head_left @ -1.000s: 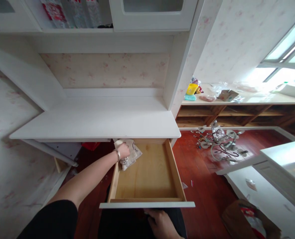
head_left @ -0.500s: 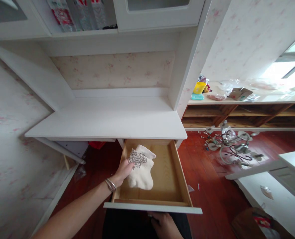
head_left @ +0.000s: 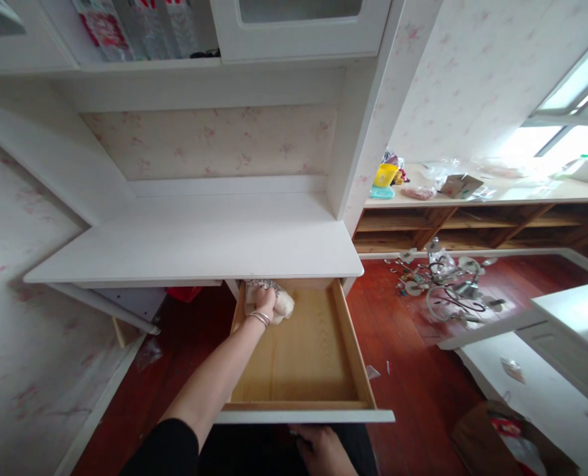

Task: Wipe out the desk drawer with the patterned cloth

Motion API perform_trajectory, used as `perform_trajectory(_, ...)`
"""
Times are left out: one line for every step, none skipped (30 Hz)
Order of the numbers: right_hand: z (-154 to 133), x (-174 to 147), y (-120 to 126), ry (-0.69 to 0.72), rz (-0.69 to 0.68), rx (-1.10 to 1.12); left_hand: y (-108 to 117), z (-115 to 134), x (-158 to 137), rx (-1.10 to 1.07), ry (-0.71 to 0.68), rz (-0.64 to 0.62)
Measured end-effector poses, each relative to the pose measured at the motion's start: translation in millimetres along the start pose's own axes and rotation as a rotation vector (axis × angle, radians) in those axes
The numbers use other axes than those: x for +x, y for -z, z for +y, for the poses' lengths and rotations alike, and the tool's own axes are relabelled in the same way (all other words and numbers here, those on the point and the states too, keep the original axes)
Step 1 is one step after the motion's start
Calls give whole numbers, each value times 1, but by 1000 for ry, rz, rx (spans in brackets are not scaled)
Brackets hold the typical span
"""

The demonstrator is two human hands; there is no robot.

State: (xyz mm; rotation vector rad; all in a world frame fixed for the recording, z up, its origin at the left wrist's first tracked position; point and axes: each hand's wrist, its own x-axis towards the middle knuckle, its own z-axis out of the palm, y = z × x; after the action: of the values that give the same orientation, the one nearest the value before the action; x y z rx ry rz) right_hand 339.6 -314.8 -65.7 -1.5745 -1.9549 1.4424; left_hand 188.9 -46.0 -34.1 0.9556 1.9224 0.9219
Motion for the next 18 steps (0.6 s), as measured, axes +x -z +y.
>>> perform_trajectory(0,0,0,-1,8,2,-9,2,1,34,7,-8)
perform_trajectory(0,1,0,-1,16,8,-18,4,1,69,12,-21)
perform_trajectory(1,1,-1,1,22,14,-28,5,-1,101,12,-38)
perform_trajectory(2,2,-1,5,24,20,-38,6,-5,129,7,-58)
perform_trajectory(2,2,-1,7,23,23,-48,7,-9,154,-3,-81)
perform_trajectory(3,3,-1,7,22,19,-59,8,-15,177,-18,-109)
perform_trajectory(3,3,0,1,17,12,-70,9,-21,198,-38,-142)
perform_trajectory(4,3,1,-7,13,2,-81,10,-28,216,-65,-180)
perform_trajectory(4,2,2,-14,7,-6,-92,12,-35,231,-100,-226)
perform_trajectory(4,2,2,-15,2,-11,-102,14,-42,244,-142,-278)
perform_trajectory(3,2,3,-9,-1,-9,-111,16,-48,255,-190,-334)
perform_trajectory(3,2,4,1,0,-2,-118,19,-54,266,-242,-392)
perform_trajectory(2,2,4,11,4,7,-124,21,-59,279,-296,-449)
perform_trajectory(2,1,4,16,11,14,-128,22,-63,297,-346,-500)
perform_trajectory(2,1,4,16,17,20,-130,24,-66,319,-392,-544)
perform_trajectory(2,1,4,11,21,25,-129,24,-69,346,-431,-581)
perform_trajectory(2,0,4,6,21,31,-127,24,-71,376,-465,-614)
perform_trajectory(2,0,4,2,19,36,-122,23,-73,408,-495,-644)
